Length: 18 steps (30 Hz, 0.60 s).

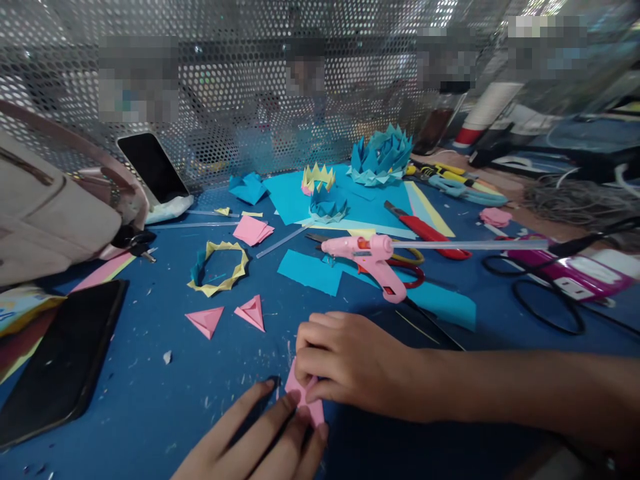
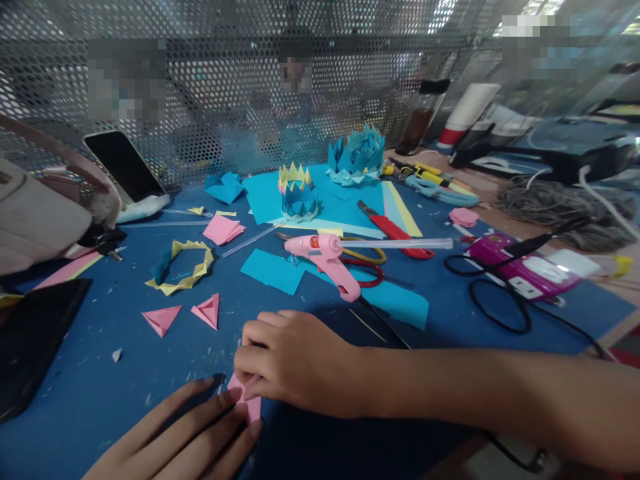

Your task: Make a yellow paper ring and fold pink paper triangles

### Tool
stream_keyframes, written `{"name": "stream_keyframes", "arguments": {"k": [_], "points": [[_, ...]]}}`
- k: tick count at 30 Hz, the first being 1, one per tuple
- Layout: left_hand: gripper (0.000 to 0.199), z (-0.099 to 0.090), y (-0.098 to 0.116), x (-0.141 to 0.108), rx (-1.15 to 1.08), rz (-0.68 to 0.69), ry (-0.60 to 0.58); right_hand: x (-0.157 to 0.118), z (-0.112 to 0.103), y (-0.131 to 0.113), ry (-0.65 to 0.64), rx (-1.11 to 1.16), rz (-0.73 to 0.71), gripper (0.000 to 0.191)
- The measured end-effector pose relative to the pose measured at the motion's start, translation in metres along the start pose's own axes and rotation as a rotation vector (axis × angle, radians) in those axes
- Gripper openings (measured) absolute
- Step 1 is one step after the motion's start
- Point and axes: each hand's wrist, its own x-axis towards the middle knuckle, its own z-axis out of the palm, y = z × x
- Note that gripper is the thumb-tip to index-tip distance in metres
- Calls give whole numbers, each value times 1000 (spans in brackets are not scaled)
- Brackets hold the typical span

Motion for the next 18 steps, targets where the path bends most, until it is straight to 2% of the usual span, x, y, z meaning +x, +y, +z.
{"name": "stream_keyframes", "arguments": {"k": [13,18], "points": [[40,-2,0,1,-20,11,-2,-1,3,-3,-42,-171,-1,23],[41,-1,0,0,0,18,-5,-1,1,-4,-17,-14,86,8]]}}
